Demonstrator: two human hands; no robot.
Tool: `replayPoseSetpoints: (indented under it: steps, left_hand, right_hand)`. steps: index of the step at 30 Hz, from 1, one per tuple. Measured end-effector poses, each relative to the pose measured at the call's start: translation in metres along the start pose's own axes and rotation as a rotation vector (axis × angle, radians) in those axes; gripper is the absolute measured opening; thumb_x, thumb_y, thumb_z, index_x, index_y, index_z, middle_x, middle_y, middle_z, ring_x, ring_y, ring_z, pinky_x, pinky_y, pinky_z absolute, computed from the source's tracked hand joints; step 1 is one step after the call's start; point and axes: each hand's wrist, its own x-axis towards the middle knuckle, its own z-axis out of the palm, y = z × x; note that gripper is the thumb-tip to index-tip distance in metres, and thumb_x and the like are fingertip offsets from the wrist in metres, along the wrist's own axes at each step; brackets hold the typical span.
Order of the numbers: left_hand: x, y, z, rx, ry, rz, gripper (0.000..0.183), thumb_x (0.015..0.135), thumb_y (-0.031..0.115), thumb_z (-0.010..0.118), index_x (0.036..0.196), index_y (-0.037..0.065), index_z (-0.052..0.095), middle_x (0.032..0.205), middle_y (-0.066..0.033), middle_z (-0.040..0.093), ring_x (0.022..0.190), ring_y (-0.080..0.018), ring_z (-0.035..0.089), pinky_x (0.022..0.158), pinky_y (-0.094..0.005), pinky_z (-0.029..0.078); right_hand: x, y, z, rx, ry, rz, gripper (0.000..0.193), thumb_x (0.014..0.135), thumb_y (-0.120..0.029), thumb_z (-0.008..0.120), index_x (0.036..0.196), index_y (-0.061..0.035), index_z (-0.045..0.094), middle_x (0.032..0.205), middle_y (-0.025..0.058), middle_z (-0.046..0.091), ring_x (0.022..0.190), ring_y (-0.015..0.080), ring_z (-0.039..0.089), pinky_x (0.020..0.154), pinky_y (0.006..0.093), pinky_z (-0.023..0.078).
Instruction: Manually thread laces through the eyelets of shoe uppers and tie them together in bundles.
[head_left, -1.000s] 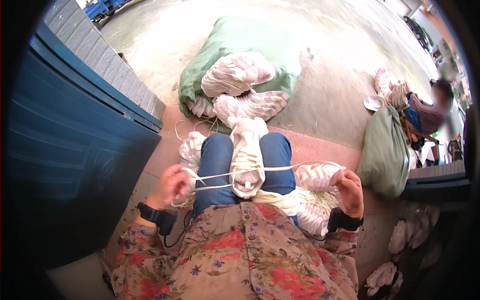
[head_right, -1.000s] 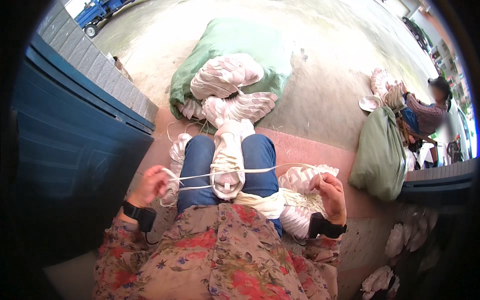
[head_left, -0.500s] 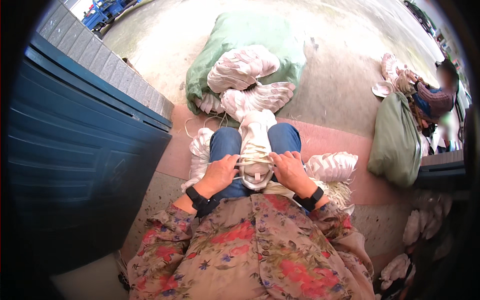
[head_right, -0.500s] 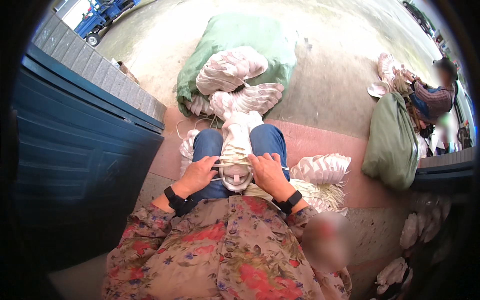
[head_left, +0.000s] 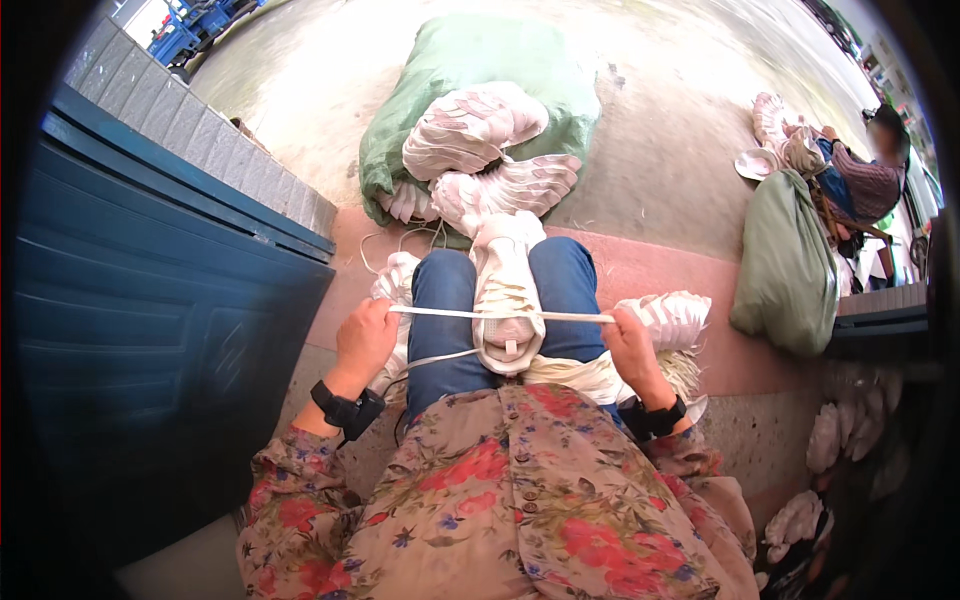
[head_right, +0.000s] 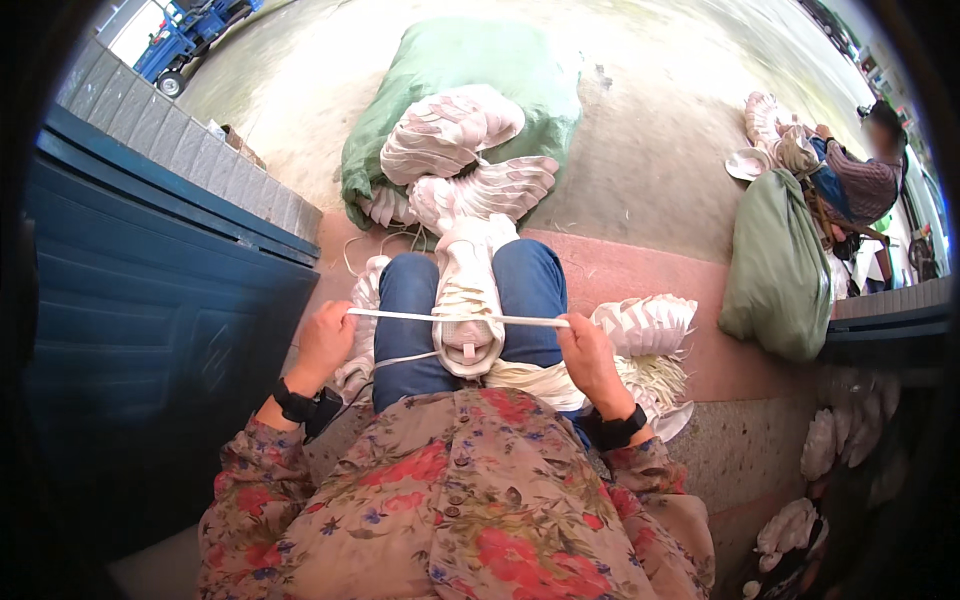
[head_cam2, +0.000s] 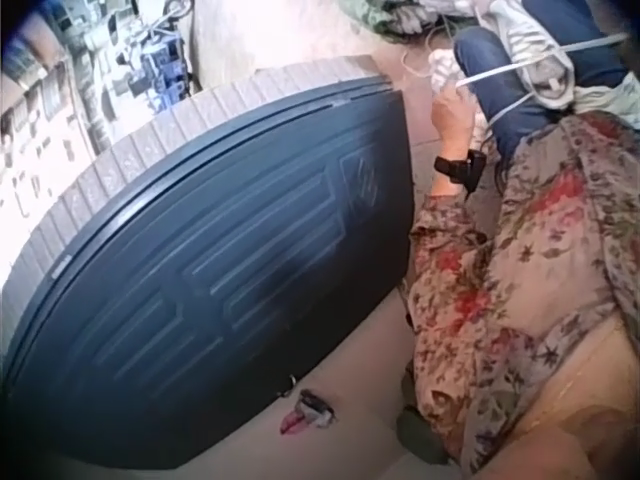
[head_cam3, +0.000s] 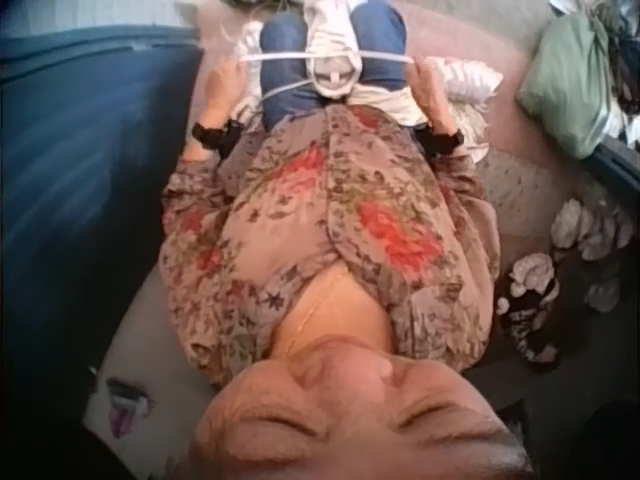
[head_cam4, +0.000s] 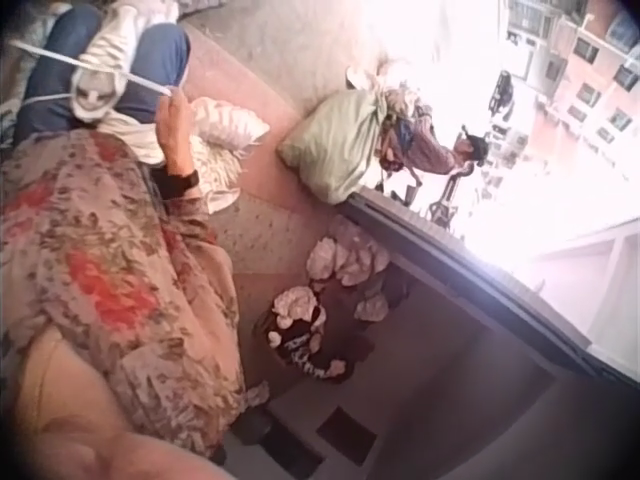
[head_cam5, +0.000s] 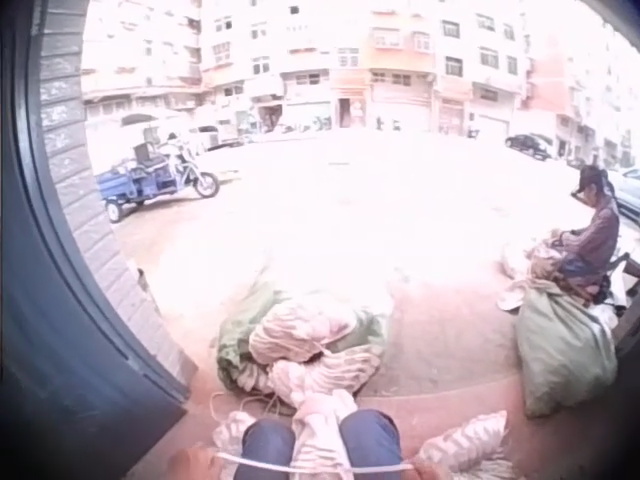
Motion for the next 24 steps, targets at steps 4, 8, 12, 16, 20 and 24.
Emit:
replayPoseSetpoints:
  steps: [4,8,12,16,20,24]
  left_hand:
    - [0.015,0.019,-0.018,-0.591,-0.160,-0.161,0.020,0.084,0.019,0.051,0.080,0.001,0.059,0.066,-0.0090,0.057,0.053,-0.0214,0.054,0.047,-0.0325,0.042]
    - [0.018,0.042,-0.019,-1.306,-0.405,-0.482,0.021,0.089,0.020,0.046,0.090,0.001,0.056,0.064,0.0005,0.051,0.052,-0.0063,0.049,0.041,-0.0184,0.035]
    - [0.011,0.029,0.017,-1.476,-0.400,-0.664,0.017,0.086,0.016,0.052,0.095,0.001,0.053,0.078,-0.0031,0.052,0.053,-0.0085,0.052,0.040,-0.0189,0.037]
    - [-0.010,0.002,0.056,-0.759,-0.010,-0.436,0.017,0.078,0.005,0.056,0.094,0.001,0.053,0.092,-0.0108,0.053,0.068,-0.0225,0.058,0.055,-0.0300,0.046]
    - [-0.010,0.033,0.046,-0.336,0.062,0.209,0.013,0.077,0.002,0.053,0.089,0.003,0.055,0.091,-0.0111,0.053,0.076,-0.0299,0.057,0.063,-0.0363,0.047]
    - [-0.007,0.045,0.044,-0.270,-0.101,0.299,0.009,0.077,0.005,0.054,0.086,0.004,0.055,0.090,-0.0086,0.051,0.065,-0.0282,0.057,0.053,-0.0366,0.047]
  right_hand:
    - [0.006,-0.045,0.001,0.897,-0.092,0.150,0.021,0.091,-0.019,0.042,0.091,-0.0015,0.053,0.078,0.0029,0.054,0.067,0.0127,0.053,0.066,0.0256,0.044]
    - [0.019,-0.045,0.015,1.210,-0.033,0.170,0.021,0.091,-0.022,0.044,0.093,-0.0029,0.053,0.078,0.0026,0.053,0.073,0.0116,0.052,0.068,0.0256,0.043]
    - [0.032,0.028,0.034,0.260,0.068,0.206,0.018,0.083,-0.013,0.052,0.096,-0.0006,0.052,0.084,0.0060,0.055,0.078,0.0200,0.053,0.072,0.0293,0.042]
    - [0.018,-0.002,0.029,-0.268,0.477,-0.294,0.022,0.071,-0.004,0.060,0.093,-0.0055,0.056,0.085,0.0123,0.056,0.088,0.0277,0.051,0.074,0.0349,0.039]
    - [0.010,-0.022,0.039,-0.415,0.024,-0.674,0.025,0.070,-0.006,0.058,0.094,-0.0063,0.054,0.080,0.0071,0.055,0.082,0.0230,0.051,0.070,0.0349,0.038]
    - [0.014,-0.023,0.045,-0.688,-0.108,-0.701,0.014,0.071,-0.009,0.053,0.085,-0.0058,0.052,0.069,0.0048,0.049,0.071,0.0201,0.048,0.068,0.0328,0.035]
